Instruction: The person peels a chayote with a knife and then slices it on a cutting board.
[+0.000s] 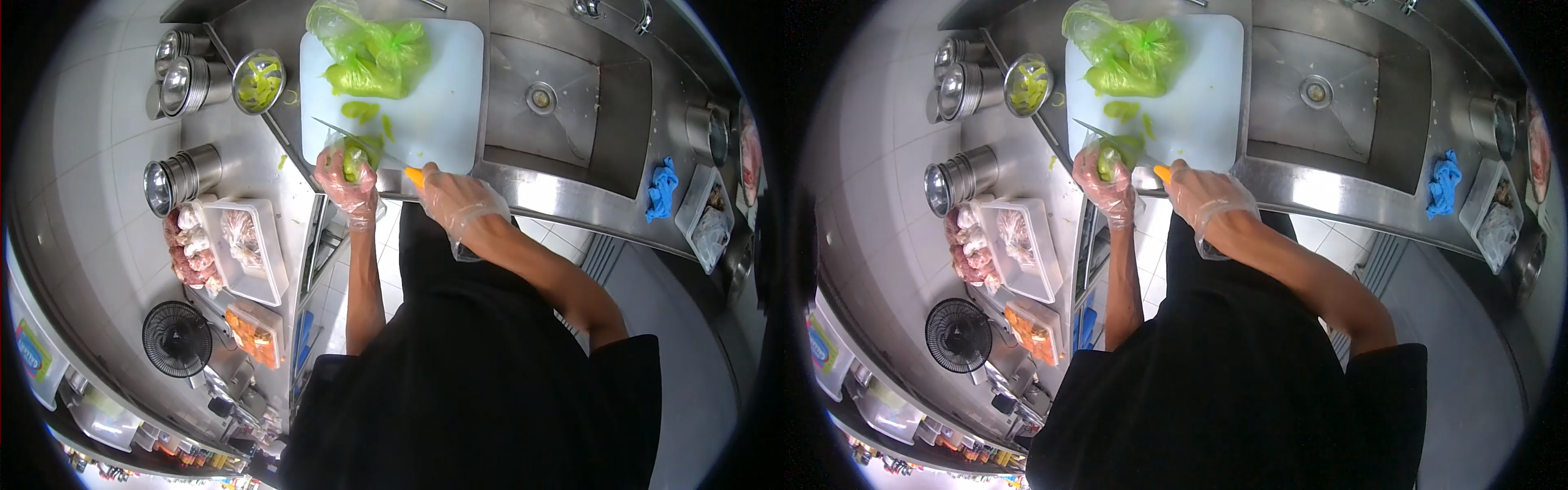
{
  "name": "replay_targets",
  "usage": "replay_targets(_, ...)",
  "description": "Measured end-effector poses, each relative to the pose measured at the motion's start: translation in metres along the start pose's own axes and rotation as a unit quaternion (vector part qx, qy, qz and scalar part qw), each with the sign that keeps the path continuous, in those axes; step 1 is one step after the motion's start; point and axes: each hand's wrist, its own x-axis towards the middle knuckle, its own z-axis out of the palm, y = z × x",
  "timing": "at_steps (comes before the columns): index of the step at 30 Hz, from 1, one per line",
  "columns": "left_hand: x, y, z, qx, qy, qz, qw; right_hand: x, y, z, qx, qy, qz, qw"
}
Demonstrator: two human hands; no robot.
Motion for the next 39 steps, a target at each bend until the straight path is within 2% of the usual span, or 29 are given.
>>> replay_targets(8, -0.005, 0.003, 0.001, -0.009, 0.000, 0.002, 1.000, 0.070, 0.001, 0.028, -0.020, 0.001, -0.025, 0.999)
replay_targets(14, 0.000, 0.009, 0.000, -0.005, -0.004, -0.002, 1.000, 0.126, 0.043, 0.099, 0.041, 0.055, -0.054, 0.996)
replay_targets(17, 0.000, 0.002, 0.000, -0.009, 0.001, 0.012, 1.000, 0.115, 0.043, 0.084, 0.049, 0.069, -0.070, 0.994)
replay_targets(20, -0.005, -0.011, -0.009, -0.037, 0.007, -0.005, 0.999, 0.098, 0.035, 0.071, 0.001, 0.011, -0.022, 1.000)
replay_targets(23, -0.009, -0.006, -0.011, -0.043, 0.006, -0.033, 0.999, 0.044, 0.026, 0.044, 0.033, 0.008, 0.029, 0.999)
replay_targets(28, -0.004, 0.010, -0.003, -0.011, 0.003, -0.020, 1.000, -0.020, 0.017, 0.021, 0.025, 0.014, 0.038, 0.999)
replay_targets(33, -0.001, 0.010, 0.005, -0.027, 0.015, -0.055, 0.998, -0.025, 0.016, 0.013, 0.022, -0.008, 0.030, 0.999)
replay_targets(39, -0.002, 0.010, 0.006, -0.012, 0.016, -0.020, 1.000, -0.002, 0.011, 0.019, 0.018, -0.010, 0.028, 0.999)
